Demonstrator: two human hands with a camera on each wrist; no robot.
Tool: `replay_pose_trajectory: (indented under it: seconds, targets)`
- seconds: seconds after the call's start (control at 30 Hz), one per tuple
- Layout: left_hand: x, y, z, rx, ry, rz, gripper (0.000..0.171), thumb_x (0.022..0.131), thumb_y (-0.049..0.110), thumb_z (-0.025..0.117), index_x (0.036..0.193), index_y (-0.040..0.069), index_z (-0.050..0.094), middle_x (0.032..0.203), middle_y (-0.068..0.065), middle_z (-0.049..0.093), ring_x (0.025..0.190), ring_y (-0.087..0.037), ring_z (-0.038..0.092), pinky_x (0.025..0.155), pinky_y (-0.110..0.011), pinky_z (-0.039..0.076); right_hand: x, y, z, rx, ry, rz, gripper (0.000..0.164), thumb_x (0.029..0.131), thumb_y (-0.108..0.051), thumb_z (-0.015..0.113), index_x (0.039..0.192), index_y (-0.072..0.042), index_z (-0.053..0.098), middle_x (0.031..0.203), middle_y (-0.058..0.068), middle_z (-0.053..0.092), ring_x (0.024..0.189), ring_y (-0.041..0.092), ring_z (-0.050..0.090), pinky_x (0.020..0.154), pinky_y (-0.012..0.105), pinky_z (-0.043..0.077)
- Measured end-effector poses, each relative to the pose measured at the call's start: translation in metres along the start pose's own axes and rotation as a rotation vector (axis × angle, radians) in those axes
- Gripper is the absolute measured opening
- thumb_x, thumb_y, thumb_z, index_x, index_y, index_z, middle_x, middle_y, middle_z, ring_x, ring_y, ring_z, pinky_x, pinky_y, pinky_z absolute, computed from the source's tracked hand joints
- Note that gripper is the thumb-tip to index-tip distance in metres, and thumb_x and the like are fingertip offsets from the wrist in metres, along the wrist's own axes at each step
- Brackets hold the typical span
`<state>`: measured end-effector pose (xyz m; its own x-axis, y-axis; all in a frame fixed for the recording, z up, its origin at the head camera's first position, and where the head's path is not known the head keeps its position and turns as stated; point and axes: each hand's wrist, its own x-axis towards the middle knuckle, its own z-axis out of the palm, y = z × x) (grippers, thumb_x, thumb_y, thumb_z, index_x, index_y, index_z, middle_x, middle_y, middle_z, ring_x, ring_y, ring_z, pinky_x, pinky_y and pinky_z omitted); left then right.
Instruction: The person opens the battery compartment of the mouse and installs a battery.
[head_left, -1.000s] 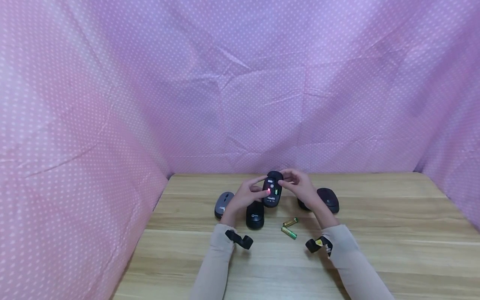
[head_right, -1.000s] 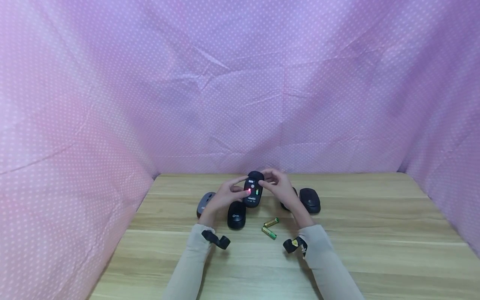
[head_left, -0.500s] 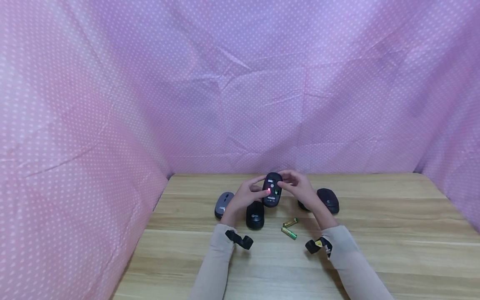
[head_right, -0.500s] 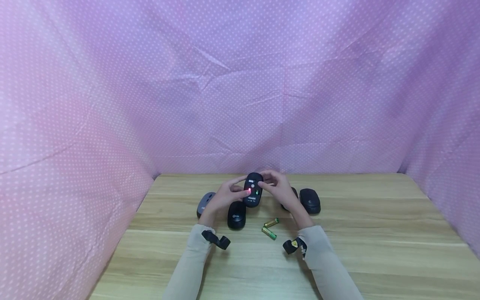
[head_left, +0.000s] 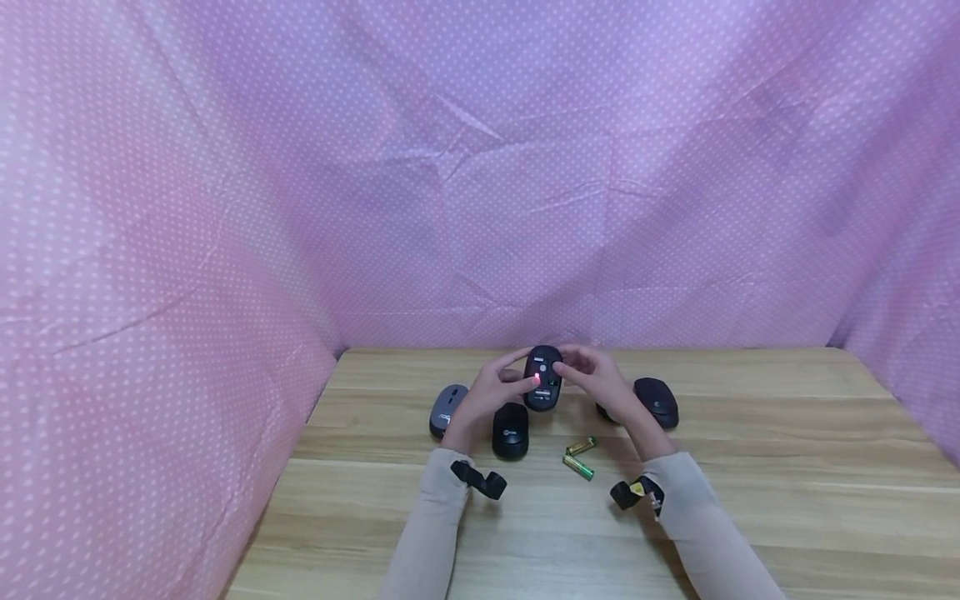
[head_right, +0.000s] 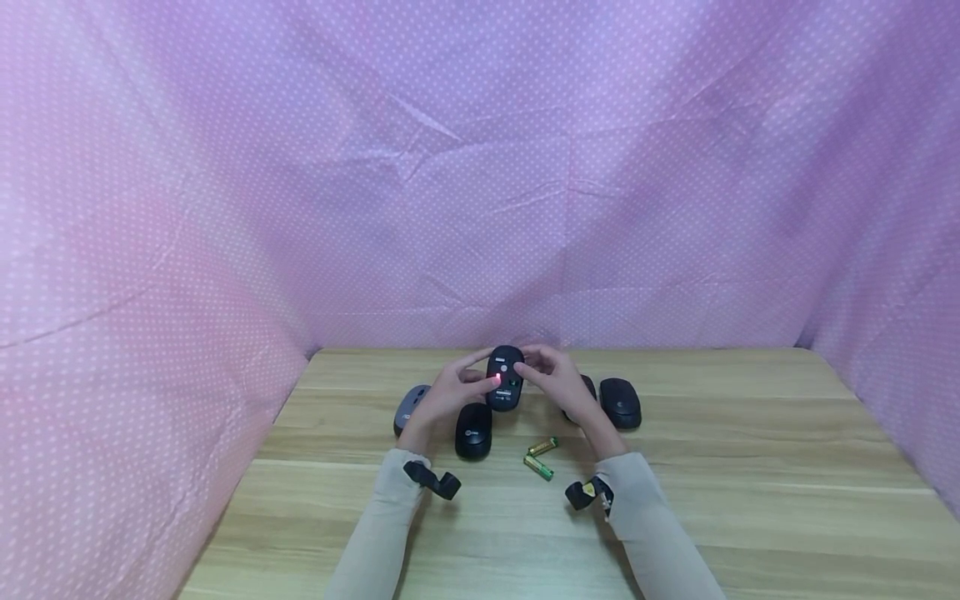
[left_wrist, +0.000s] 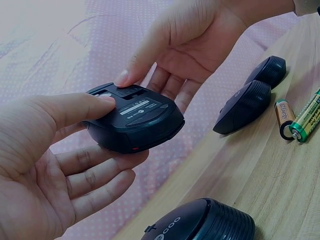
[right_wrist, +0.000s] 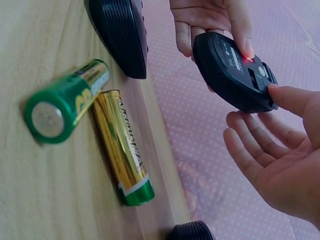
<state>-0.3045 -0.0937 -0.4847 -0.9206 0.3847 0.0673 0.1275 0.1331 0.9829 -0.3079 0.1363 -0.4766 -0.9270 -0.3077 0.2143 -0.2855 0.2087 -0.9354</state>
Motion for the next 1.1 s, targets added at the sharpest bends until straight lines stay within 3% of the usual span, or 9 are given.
replay_pose_trajectory:
  seconds: [0.1, 0.23, 0.5, 1.1]
  targets:
    - [-0.0011, 0.0013, -0.0001, -0.004, 0.01, 0.002, 0.059, 0.097, 0.016, 0.071, 0.152, 0.017, 0.049, 0.119, -0.029, 0.07, 0.093, -0.022, 0.074, 0.086, -0.044, 0.063, -0.001, -0.0007, 0.0013, 0.029, -0.021, 0.046, 0.04, 0.102, -0.021, 0.063, 0.133, 0.004, 0.061, 0.125, 0.026, 0.067, 0.1, 0.014, 0.067, 0.091, 0.052, 0.06]
    - [-0.0023, 0.0027, 0.0, 0.001, 0.018, 0.005, 0.059, 0.097, 0.017, 0.07, 0.152, 0.018, 0.049, 0.122, -0.027, 0.07, 0.099, -0.024, 0.074, 0.085, -0.041, 0.063, -0.0018, -0.0015, 0.0031, 0.064, -0.036, 0.069, 0.043, 0.104, -0.024, 0.061, 0.135, 0.005, 0.06, 0.129, 0.028, 0.065, 0.1, 0.014, 0.069, 0.094, 0.06, 0.056]
    - [-0.0029, 0.0038, -0.0001, -0.016, 0.024, 0.005, 0.057, 0.097, 0.015, 0.07, 0.151, 0.019, 0.051, 0.124, -0.027, 0.069, 0.102, -0.026, 0.073, 0.084, -0.04, 0.064, -0.0017, -0.0007, 0.0043, 0.076, -0.039, 0.048, 0.04, 0.103, -0.021, 0.061, 0.135, 0.005, 0.06, 0.127, 0.029, 0.065, 0.094, 0.007, 0.069, 0.093, 0.059, 0.057]
    - [-0.0033, 0.0046, 0.0005, -0.019, 0.021, 0.013, 0.057, 0.097, 0.012, 0.069, 0.151, 0.016, 0.05, 0.124, -0.029, 0.068, 0.103, -0.028, 0.073, 0.084, -0.04, 0.064, -0.0019, 0.0003, 0.005, 0.044, -0.026, 0.039, 0.039, 0.103, -0.018, 0.062, 0.132, 0.007, 0.061, 0.119, 0.026, 0.069, 0.091, 0.006, 0.068, 0.087, 0.05, 0.061]
